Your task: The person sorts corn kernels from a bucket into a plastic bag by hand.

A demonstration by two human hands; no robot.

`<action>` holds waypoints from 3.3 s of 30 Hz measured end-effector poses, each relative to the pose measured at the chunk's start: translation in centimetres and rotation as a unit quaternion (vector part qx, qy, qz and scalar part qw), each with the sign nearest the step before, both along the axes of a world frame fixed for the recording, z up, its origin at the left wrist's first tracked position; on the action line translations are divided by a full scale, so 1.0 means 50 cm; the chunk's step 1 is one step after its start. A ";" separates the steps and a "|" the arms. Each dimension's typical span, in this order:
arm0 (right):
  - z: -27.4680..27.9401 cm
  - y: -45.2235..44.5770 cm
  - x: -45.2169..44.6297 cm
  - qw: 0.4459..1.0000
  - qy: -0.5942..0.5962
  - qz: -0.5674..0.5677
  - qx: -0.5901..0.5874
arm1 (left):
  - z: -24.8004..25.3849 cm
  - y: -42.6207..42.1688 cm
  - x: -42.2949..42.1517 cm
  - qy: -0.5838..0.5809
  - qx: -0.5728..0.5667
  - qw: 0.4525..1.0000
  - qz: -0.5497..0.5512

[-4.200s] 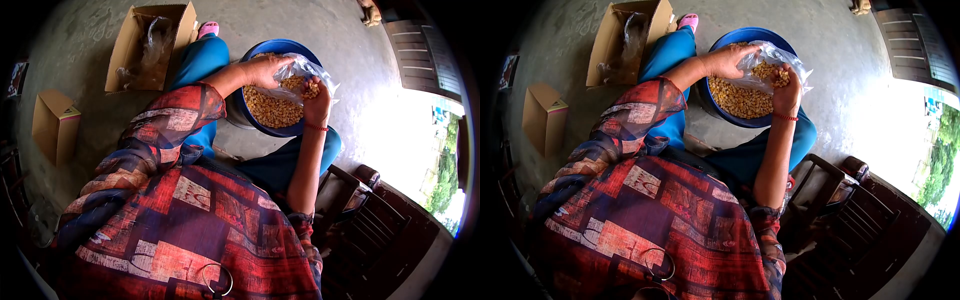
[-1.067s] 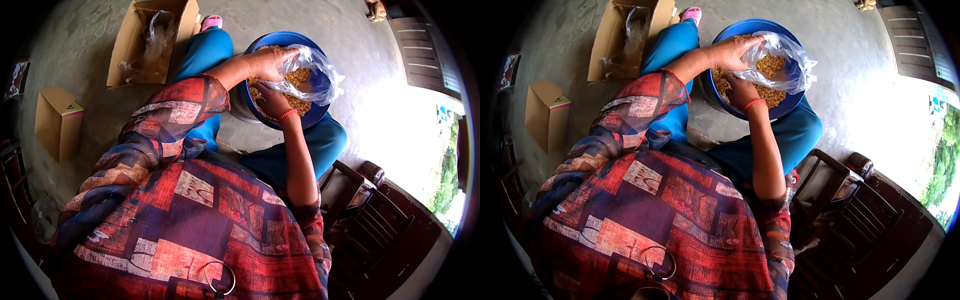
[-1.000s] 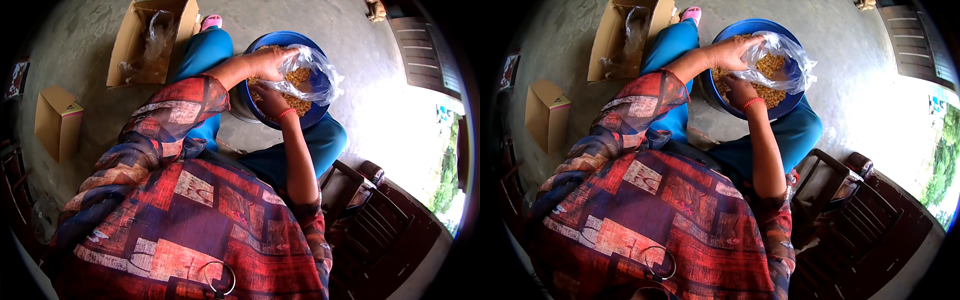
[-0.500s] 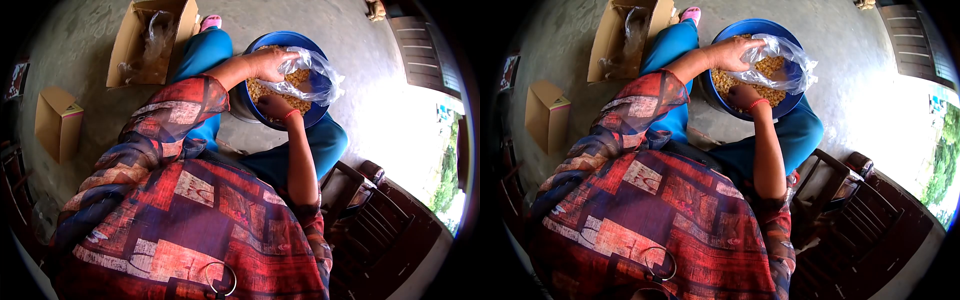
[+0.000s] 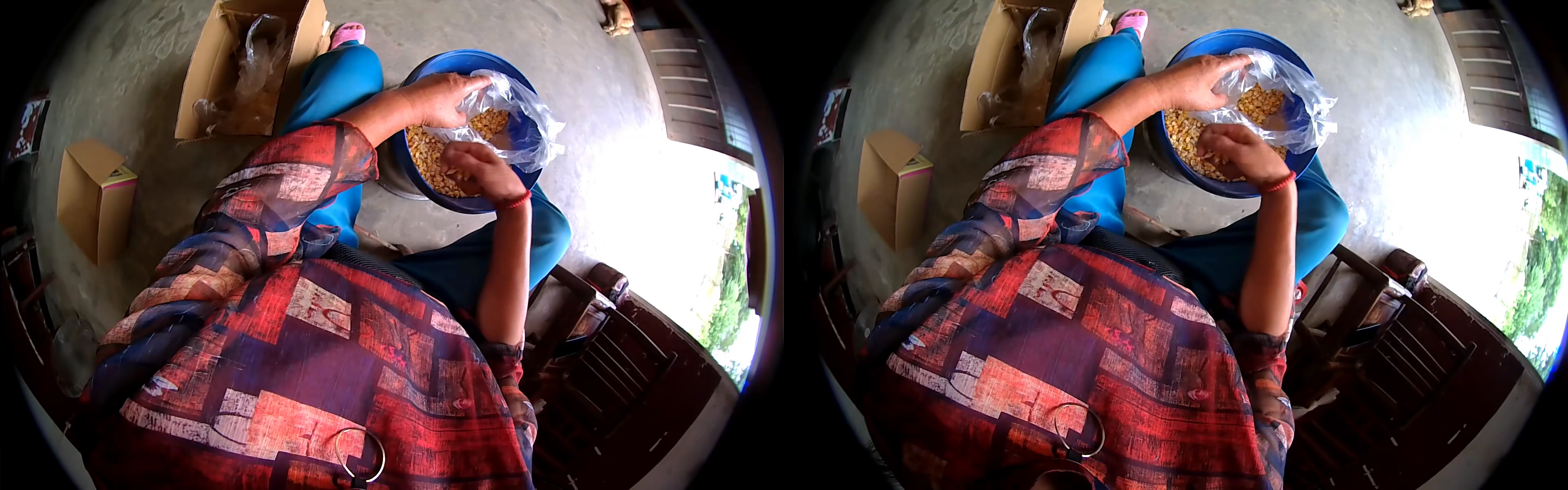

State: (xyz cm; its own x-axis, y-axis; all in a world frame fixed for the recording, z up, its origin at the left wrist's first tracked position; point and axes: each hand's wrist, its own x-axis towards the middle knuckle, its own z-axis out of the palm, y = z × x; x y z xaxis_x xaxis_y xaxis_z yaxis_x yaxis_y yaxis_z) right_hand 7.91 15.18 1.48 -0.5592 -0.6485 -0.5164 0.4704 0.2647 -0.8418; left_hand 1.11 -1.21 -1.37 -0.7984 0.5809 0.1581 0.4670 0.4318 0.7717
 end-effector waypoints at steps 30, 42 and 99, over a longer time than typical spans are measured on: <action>0.026 0.000 -0.010 0.999 0.034 -0.010 -0.013 | 0.012 -0.002 0.004 0.066 0.067 0.994 0.056; -0.112 0.023 -0.018 0.856 0.345 0.044 0.382 | 0.030 0.011 -0.025 -0.104 0.325 0.939 0.032; -0.009 0.035 -0.034 0.921 0.268 -0.277 0.060 | -0.008 -0.002 -0.009 0.014 0.001 1.000 0.022</action>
State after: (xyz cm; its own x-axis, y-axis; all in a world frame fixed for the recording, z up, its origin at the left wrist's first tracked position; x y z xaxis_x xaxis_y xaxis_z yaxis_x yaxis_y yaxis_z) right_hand 6.23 16.92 1.04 -0.9824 -0.1442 -0.1187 0.0858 0.2157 -0.9727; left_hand 0.66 -1.30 -1.79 -0.8184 0.5450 0.1820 0.4688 0.4501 0.7600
